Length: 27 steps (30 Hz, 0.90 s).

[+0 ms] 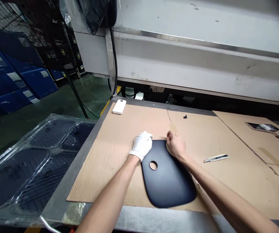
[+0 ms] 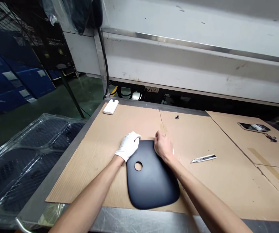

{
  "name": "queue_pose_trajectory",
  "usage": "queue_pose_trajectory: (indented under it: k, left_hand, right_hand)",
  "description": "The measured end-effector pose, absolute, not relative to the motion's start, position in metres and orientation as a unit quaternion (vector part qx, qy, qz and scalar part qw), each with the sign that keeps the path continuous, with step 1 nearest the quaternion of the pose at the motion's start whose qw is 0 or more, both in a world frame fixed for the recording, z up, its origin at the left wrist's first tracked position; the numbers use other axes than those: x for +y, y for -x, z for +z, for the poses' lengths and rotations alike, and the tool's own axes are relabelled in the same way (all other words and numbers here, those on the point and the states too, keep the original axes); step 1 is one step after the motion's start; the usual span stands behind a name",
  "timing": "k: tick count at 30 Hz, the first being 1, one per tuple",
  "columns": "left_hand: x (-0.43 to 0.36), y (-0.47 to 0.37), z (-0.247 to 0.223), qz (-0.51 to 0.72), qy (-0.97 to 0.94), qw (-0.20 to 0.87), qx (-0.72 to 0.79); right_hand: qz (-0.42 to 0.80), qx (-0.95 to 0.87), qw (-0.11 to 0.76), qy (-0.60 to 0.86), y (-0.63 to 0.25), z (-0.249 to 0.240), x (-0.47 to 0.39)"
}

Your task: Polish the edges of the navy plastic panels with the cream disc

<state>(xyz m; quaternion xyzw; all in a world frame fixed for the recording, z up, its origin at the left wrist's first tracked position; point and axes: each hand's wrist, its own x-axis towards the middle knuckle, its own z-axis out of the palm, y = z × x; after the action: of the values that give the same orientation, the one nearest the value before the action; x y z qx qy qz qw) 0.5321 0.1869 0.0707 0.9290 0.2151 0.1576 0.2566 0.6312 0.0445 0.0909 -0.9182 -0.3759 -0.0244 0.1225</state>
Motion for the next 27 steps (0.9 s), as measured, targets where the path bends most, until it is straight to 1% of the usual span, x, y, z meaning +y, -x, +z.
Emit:
queue_pose_trajectory:
  k: [3,7,11,15,19,23,27]
  left_hand:
    - [0.187,-0.533,0.071,0.152,-0.931,0.252,0.217]
    - [0.187,-0.535,0.072,0.151,-0.926,0.262,0.225]
    - [0.188,-0.538,0.072,0.14,-0.92,0.276,0.241]
    - [0.188,-0.537,0.073,0.144,-0.92,0.276,0.239]
    - [0.187,-0.535,0.075,0.143,-0.921,0.275,0.235]
    - [0.188,-0.536,0.075,0.139,-0.924,0.27,0.23]
    - [0.188,-0.536,0.075,0.133,-0.925,0.266,0.238]
  right_hand:
    - [-0.001,-0.439,0.102,0.892,-0.633,0.096,0.057]
    - [-0.006,-0.404,0.083,0.911,-0.63,0.101,0.07]
    - [0.003,-0.436,0.075,0.897,-0.629,0.105,0.084]
    - [-0.011,-0.395,0.065,0.916,-0.631,0.108,0.088]
    - [-0.003,-0.463,0.094,0.881,-0.617,0.096,0.062]
    - [-0.032,-0.394,0.128,0.909,-0.606,0.082,0.03]
    - [-0.004,-0.496,0.132,0.858,-0.606,0.083,0.021]
